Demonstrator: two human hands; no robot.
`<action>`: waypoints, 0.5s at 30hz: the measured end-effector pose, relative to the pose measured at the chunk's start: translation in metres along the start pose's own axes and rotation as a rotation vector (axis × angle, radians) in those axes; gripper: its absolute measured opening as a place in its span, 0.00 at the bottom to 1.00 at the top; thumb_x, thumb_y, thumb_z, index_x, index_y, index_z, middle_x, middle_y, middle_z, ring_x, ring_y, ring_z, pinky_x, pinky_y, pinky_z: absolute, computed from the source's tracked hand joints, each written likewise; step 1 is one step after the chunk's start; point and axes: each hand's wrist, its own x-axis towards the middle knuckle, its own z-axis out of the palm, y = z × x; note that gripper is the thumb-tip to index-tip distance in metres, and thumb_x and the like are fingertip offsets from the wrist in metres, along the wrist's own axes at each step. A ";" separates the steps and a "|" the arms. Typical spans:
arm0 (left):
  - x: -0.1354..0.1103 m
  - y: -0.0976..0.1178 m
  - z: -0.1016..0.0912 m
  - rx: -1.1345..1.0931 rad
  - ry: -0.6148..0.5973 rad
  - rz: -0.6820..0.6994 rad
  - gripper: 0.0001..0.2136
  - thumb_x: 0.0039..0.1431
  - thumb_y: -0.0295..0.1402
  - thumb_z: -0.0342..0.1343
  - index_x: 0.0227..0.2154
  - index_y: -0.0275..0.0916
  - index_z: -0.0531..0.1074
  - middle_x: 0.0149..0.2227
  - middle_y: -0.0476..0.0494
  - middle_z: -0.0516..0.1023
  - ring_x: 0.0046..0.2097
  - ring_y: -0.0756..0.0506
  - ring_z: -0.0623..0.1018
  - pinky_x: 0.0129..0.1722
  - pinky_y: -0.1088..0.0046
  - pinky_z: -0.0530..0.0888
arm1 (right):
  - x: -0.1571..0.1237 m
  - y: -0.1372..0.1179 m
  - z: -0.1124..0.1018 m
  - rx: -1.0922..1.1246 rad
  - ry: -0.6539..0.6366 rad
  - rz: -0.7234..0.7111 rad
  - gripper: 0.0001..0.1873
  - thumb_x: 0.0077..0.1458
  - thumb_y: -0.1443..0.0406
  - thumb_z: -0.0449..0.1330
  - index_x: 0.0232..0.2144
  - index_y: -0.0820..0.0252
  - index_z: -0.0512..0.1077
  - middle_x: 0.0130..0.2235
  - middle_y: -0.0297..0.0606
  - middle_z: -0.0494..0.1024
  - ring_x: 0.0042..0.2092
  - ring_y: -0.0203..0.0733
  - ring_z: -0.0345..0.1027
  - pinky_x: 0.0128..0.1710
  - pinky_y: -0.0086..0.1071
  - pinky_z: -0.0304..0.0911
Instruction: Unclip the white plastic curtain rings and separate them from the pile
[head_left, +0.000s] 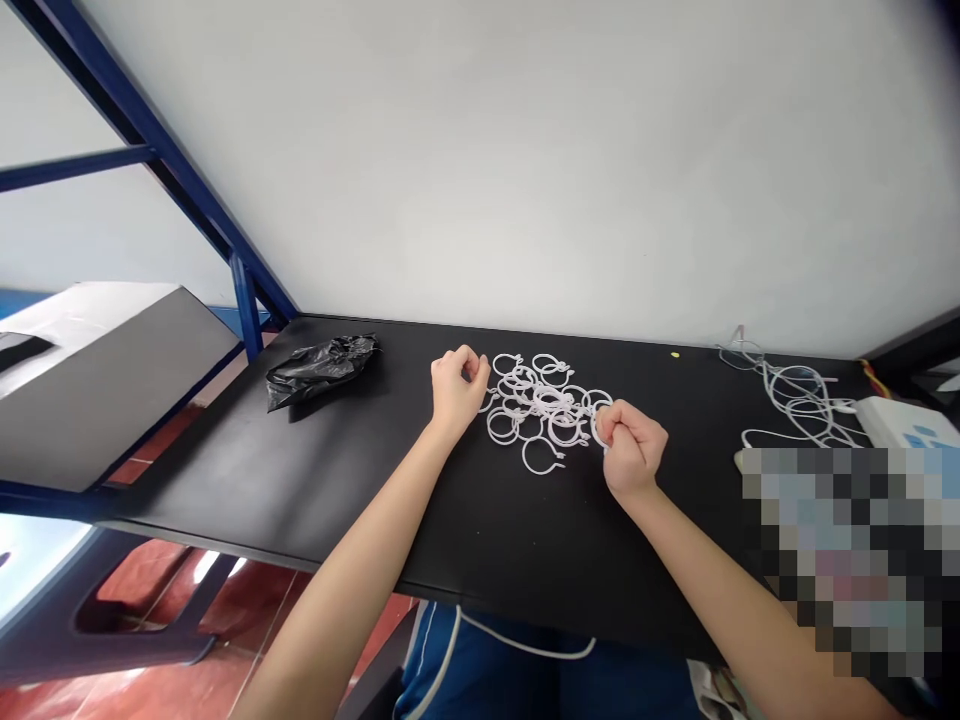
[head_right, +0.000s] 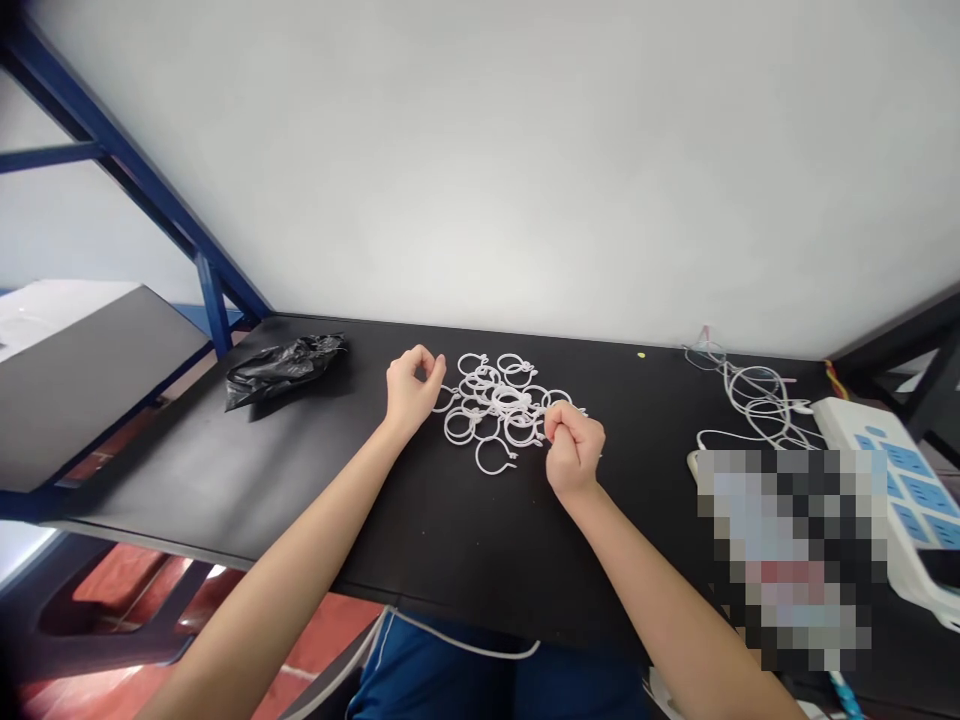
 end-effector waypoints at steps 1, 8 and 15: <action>-0.001 -0.001 0.001 0.008 -0.008 0.025 0.16 0.61 0.29 0.52 0.20 0.39 0.54 0.21 0.55 0.63 0.28 0.51 0.66 0.44 0.69 0.65 | 0.000 0.000 0.000 -0.015 -0.003 -0.015 0.12 0.46 0.73 0.48 0.16 0.56 0.57 0.17 0.28 0.54 0.20 0.33 0.47 0.22 0.32 0.42; -0.005 -0.003 0.002 0.055 -0.160 0.222 0.14 0.63 0.34 0.52 0.23 0.39 0.60 0.25 0.52 0.69 0.33 0.48 0.68 0.50 0.65 0.62 | -0.006 -0.010 0.012 -0.145 -0.150 -0.107 0.12 0.47 0.73 0.48 0.16 0.56 0.61 0.16 0.28 0.60 0.19 0.33 0.52 0.21 0.30 0.48; -0.015 0.039 -0.019 0.029 -0.479 0.408 0.03 0.53 0.28 0.56 0.26 0.39 0.67 0.28 0.51 0.73 0.31 0.49 0.70 0.38 0.72 0.66 | 0.019 -0.020 0.007 -0.222 -0.162 -0.090 0.03 0.52 0.67 0.60 0.32 0.56 0.74 0.33 0.35 0.78 0.32 0.38 0.72 0.29 0.30 0.66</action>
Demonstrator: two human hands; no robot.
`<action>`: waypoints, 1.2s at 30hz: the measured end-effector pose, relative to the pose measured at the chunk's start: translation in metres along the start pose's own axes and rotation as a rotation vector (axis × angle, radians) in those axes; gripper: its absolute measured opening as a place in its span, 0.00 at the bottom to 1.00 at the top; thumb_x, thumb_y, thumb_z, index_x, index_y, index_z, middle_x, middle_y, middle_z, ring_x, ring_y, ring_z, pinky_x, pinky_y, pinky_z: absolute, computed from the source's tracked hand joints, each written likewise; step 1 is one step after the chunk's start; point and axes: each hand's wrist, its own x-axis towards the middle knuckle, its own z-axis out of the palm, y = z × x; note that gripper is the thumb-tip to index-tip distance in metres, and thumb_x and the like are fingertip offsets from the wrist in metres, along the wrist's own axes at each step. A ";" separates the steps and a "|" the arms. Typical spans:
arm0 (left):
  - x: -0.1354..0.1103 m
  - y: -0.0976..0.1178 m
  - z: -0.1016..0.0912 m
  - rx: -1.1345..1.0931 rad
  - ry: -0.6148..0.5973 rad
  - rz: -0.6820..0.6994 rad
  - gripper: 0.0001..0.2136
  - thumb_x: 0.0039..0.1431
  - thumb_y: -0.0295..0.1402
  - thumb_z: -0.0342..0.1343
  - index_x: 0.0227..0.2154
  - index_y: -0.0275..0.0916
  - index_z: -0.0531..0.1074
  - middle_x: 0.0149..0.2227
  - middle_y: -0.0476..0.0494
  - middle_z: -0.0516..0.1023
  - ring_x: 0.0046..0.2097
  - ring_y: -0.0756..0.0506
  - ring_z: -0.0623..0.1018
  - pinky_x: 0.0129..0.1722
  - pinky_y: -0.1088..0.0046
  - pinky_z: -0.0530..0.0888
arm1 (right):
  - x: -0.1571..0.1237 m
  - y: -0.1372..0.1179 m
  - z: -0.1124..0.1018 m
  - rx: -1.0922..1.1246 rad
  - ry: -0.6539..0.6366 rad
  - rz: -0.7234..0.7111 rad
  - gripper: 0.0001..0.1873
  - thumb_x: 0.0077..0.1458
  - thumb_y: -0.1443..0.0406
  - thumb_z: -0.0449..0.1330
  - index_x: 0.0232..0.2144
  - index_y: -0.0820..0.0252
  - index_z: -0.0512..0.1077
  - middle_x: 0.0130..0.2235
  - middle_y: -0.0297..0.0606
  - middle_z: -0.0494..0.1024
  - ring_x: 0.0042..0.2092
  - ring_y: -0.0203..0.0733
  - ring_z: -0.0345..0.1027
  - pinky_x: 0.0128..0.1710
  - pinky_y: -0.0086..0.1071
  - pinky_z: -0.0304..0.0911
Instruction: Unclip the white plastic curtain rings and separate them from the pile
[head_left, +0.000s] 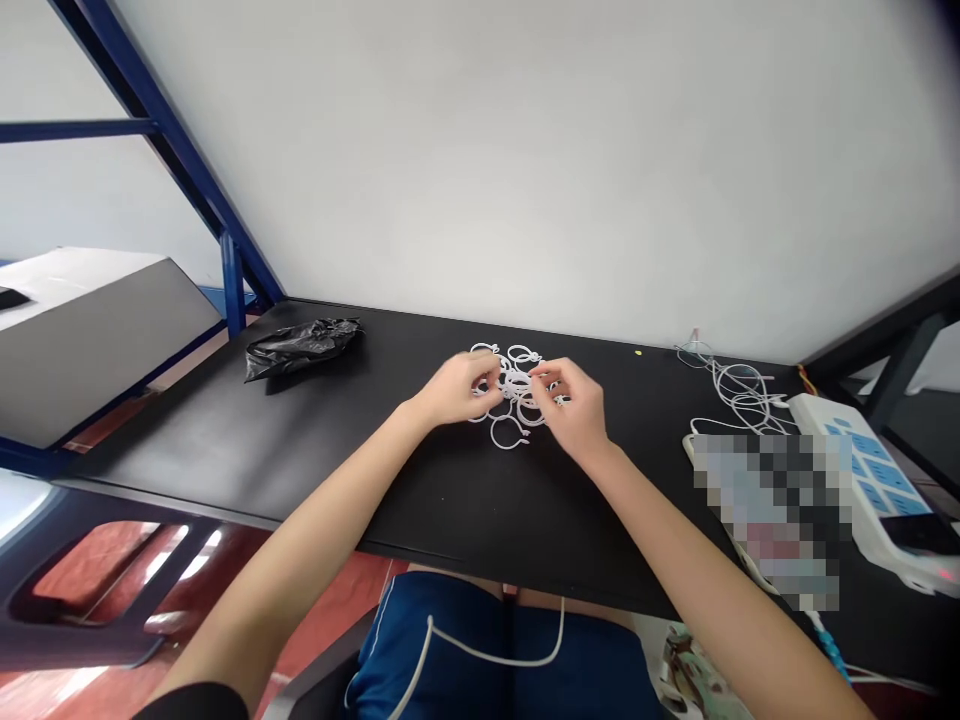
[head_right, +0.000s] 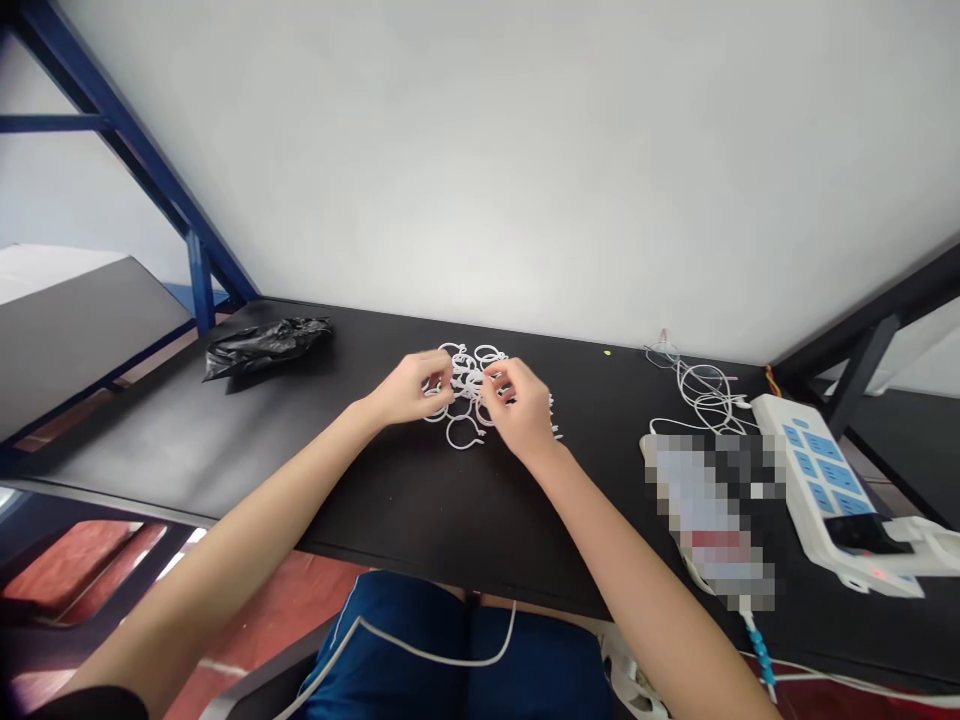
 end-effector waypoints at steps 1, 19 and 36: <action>-0.002 0.011 -0.002 -0.035 -0.103 0.046 0.03 0.50 0.27 0.57 0.27 0.39 0.68 0.27 0.53 0.73 0.28 0.51 0.69 0.34 0.74 0.66 | 0.003 0.003 -0.005 -0.005 0.039 0.022 0.03 0.53 0.66 0.60 0.33 0.56 0.73 0.33 0.35 0.79 0.31 0.38 0.72 0.29 0.30 0.66; -0.010 0.038 0.006 -0.015 -0.568 0.019 0.06 0.62 0.30 0.52 0.31 0.37 0.72 0.38 0.45 0.76 0.35 0.49 0.75 0.34 0.74 0.67 | -0.013 0.013 -0.015 0.014 0.122 0.137 0.03 0.55 0.64 0.59 0.32 0.57 0.71 0.28 0.34 0.78 0.23 0.34 0.67 0.23 0.29 0.62; -0.001 0.019 0.011 -1.099 -0.352 -0.576 0.14 0.56 0.43 0.63 0.32 0.36 0.73 0.28 0.50 0.73 0.27 0.55 0.72 0.25 0.80 0.70 | -0.007 -0.014 -0.009 0.435 -0.176 0.521 0.20 0.51 0.48 0.66 0.33 0.59 0.73 0.24 0.30 0.75 0.18 0.31 0.64 0.18 0.28 0.63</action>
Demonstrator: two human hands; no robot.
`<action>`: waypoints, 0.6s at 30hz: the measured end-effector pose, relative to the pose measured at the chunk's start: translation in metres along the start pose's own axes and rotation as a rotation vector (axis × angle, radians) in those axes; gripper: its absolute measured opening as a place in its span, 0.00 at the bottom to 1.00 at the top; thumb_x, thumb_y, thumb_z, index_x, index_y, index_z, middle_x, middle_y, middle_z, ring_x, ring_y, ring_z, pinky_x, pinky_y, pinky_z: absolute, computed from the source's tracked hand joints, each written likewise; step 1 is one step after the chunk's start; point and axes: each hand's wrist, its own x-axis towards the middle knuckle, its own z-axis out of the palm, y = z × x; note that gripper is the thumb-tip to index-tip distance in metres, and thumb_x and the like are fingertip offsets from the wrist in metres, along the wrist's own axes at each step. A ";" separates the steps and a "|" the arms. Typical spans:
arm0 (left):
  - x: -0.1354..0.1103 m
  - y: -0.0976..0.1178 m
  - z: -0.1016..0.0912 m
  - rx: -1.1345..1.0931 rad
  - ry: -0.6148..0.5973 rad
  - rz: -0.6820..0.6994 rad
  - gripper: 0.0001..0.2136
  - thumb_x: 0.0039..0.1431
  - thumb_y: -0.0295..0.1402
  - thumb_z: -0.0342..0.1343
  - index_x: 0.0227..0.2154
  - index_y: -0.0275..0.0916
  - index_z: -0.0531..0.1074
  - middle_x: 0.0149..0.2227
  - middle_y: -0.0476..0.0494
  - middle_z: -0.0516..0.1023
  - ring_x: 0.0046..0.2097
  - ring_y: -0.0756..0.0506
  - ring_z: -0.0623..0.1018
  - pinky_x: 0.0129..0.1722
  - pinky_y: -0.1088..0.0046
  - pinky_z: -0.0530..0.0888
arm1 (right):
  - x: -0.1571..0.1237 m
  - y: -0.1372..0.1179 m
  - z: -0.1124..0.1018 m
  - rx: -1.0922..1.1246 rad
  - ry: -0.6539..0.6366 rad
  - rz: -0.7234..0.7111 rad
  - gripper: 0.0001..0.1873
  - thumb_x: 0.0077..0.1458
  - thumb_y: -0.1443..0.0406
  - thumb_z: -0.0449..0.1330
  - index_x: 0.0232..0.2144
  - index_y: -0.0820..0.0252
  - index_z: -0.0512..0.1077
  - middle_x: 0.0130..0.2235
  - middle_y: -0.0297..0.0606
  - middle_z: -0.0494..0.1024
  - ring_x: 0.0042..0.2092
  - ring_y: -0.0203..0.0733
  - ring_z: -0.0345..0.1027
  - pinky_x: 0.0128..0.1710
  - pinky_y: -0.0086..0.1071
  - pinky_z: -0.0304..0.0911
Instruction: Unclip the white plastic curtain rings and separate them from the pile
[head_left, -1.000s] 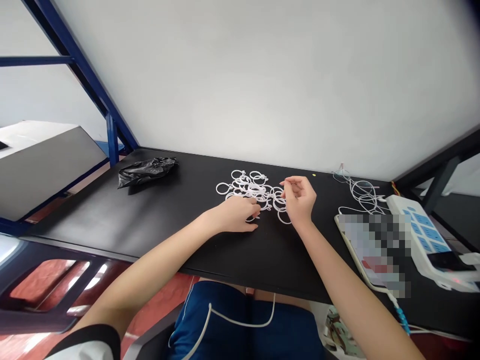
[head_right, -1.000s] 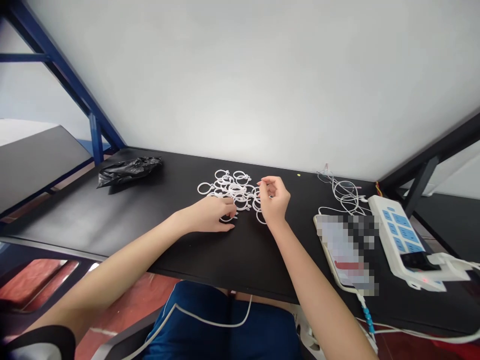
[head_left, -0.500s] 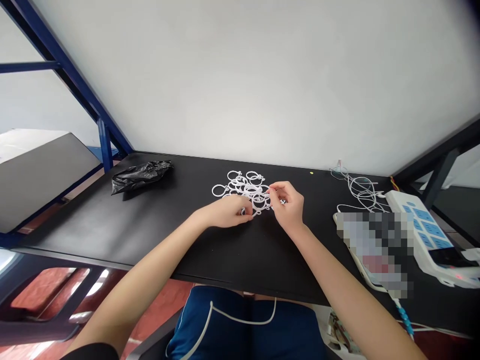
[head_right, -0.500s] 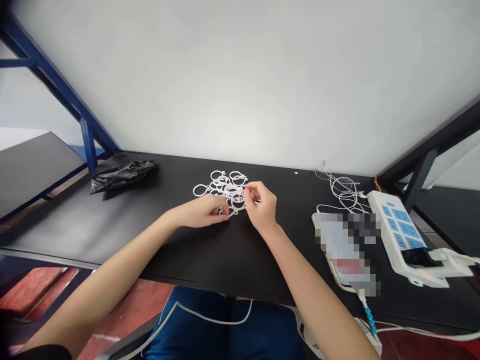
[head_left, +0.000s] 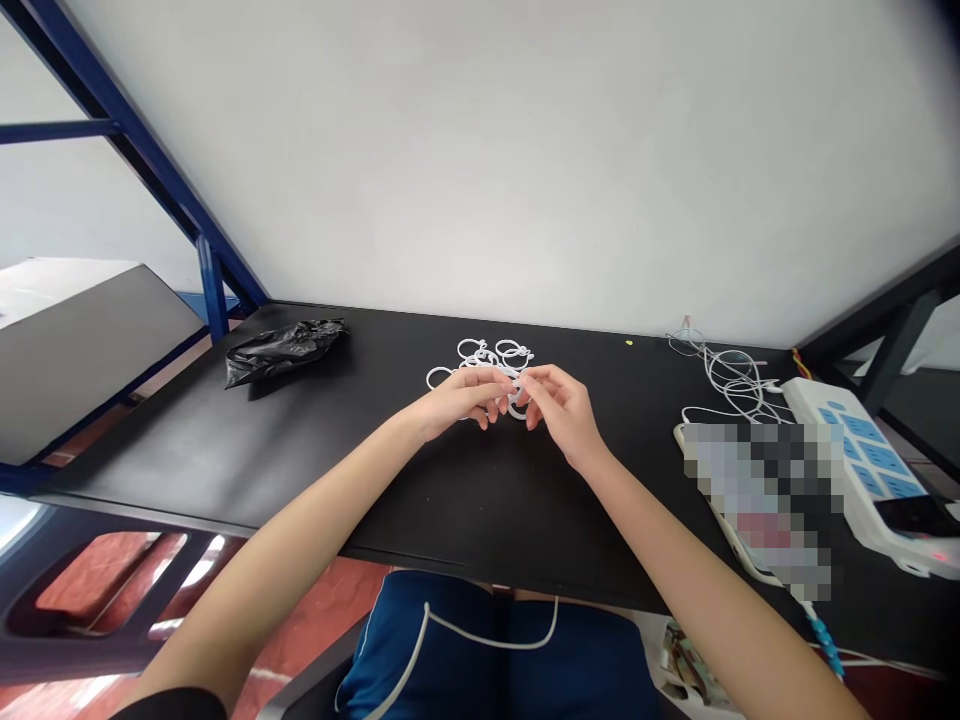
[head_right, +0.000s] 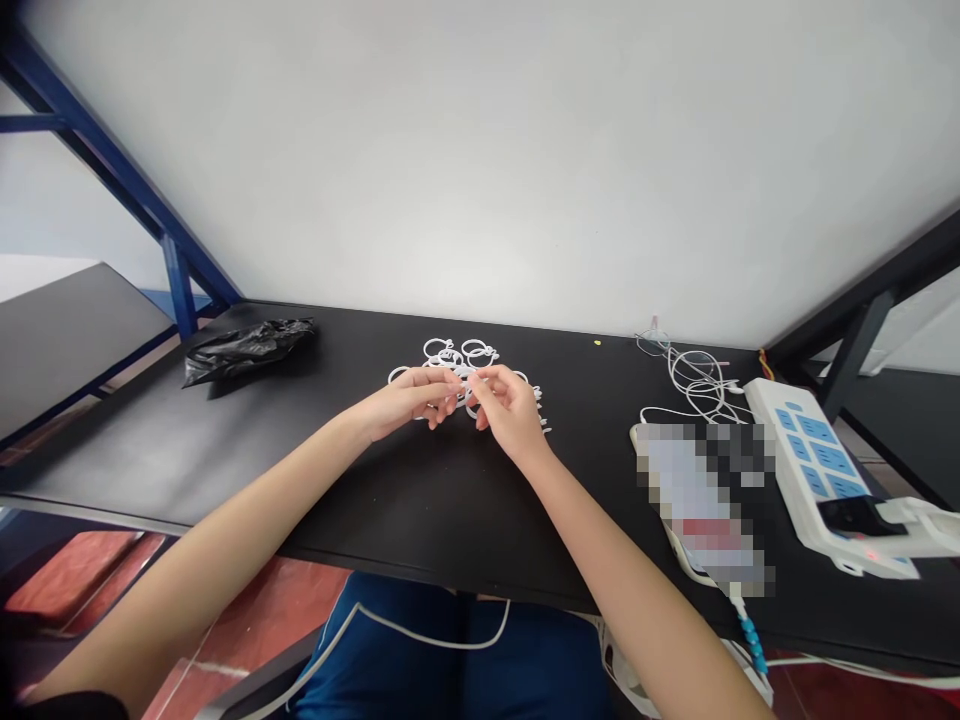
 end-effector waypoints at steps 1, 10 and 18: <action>0.000 0.000 0.001 0.006 0.025 0.007 0.13 0.56 0.43 0.63 0.32 0.36 0.73 0.27 0.51 0.71 0.26 0.55 0.71 0.25 0.80 0.70 | 0.001 0.002 0.000 0.013 0.005 0.009 0.20 0.52 0.48 0.65 0.32 0.59 0.73 0.24 0.30 0.75 0.18 0.31 0.64 0.18 0.28 0.63; 0.003 -0.002 0.006 0.006 0.112 0.095 0.12 0.57 0.42 0.61 0.32 0.36 0.74 0.22 0.52 0.68 0.25 0.54 0.69 0.23 0.81 0.69 | 0.000 0.008 0.005 0.050 0.082 -0.021 0.17 0.53 0.51 0.64 0.30 0.59 0.71 0.22 0.30 0.74 0.19 0.32 0.65 0.18 0.27 0.63; 0.000 -0.001 0.012 0.010 0.115 0.145 0.14 0.58 0.44 0.59 0.33 0.37 0.73 0.26 0.51 0.70 0.26 0.54 0.70 0.24 0.80 0.70 | -0.002 0.008 0.008 0.076 0.145 -0.049 0.14 0.54 0.53 0.62 0.29 0.57 0.71 0.22 0.30 0.74 0.22 0.35 0.68 0.19 0.27 0.65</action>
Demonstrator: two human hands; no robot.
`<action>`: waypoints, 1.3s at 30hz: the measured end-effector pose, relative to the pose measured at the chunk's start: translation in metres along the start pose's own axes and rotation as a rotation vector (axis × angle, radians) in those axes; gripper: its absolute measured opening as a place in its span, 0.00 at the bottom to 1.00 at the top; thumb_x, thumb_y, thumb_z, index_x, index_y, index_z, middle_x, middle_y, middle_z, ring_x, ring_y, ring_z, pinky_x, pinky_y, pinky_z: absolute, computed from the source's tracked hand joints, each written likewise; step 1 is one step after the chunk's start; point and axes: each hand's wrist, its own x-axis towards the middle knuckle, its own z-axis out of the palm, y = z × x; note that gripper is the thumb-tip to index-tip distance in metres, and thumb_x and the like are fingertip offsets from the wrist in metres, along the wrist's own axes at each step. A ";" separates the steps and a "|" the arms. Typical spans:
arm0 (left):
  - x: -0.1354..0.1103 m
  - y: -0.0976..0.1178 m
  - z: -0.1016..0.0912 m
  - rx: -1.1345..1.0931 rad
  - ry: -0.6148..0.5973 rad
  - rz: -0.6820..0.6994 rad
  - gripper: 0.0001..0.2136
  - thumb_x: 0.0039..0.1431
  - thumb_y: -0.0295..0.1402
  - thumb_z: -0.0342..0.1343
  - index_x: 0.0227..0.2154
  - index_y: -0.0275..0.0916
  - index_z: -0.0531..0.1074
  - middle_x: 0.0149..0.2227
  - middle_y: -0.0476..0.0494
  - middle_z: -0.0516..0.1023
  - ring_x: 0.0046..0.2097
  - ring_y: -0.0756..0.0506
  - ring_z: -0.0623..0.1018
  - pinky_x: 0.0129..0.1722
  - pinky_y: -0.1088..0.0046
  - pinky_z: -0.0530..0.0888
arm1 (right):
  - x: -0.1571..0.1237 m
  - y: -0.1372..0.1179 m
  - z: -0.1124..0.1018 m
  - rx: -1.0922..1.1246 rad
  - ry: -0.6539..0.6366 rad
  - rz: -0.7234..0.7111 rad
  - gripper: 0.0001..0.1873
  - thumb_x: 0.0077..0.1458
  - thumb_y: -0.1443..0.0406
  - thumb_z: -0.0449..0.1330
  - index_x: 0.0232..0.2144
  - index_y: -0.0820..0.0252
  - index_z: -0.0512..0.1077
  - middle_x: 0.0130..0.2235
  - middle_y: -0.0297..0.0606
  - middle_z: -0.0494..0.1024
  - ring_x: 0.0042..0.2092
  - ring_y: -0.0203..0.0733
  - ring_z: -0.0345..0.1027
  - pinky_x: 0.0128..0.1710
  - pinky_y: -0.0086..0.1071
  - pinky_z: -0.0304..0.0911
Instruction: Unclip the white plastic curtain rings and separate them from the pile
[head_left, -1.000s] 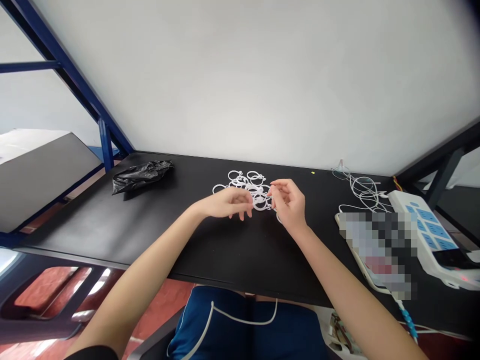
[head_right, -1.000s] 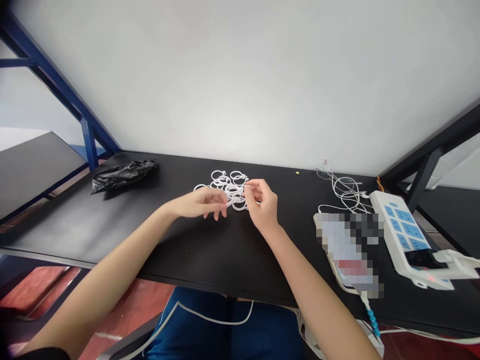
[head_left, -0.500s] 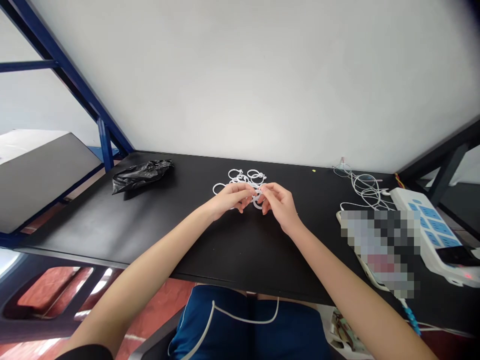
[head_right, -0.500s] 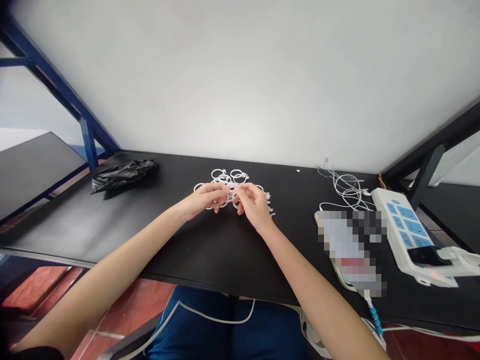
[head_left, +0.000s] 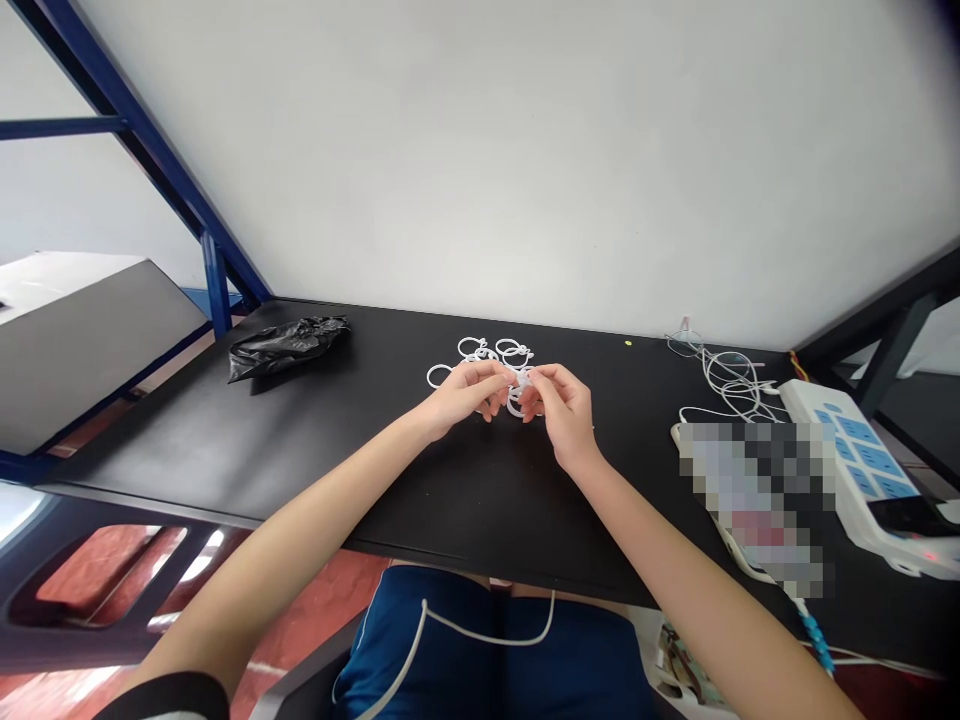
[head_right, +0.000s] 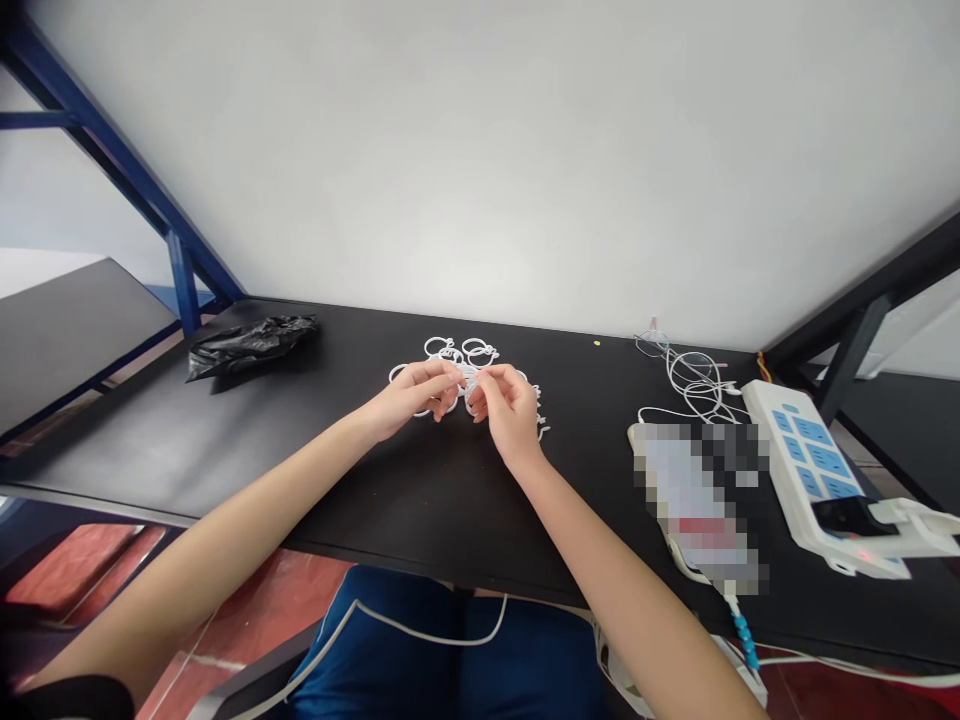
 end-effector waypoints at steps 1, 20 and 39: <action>-0.001 0.001 0.002 0.001 0.013 0.005 0.13 0.58 0.44 0.60 0.32 0.37 0.73 0.27 0.51 0.70 0.26 0.55 0.70 0.24 0.80 0.69 | 0.000 0.000 0.000 0.000 0.002 0.000 0.14 0.54 0.53 0.62 0.29 0.57 0.70 0.22 0.30 0.74 0.22 0.35 0.68 0.20 0.28 0.65; -0.008 0.002 0.017 -0.062 0.051 0.154 0.14 0.56 0.43 0.62 0.28 0.36 0.76 0.29 0.48 0.76 0.29 0.53 0.71 0.25 0.80 0.70 | -0.008 -0.004 0.008 0.034 0.123 -0.057 0.24 0.59 0.44 0.55 0.26 0.57 0.71 0.22 0.33 0.72 0.22 0.38 0.67 0.22 0.33 0.68; -0.010 0.003 0.020 0.075 0.063 0.351 0.11 0.57 0.40 0.62 0.28 0.36 0.77 0.29 0.47 0.76 0.29 0.52 0.73 0.31 0.75 0.73 | -0.017 -0.006 0.009 -0.117 0.211 -0.386 0.08 0.60 0.57 0.61 0.35 0.55 0.74 0.31 0.35 0.78 0.31 0.40 0.75 0.33 0.36 0.73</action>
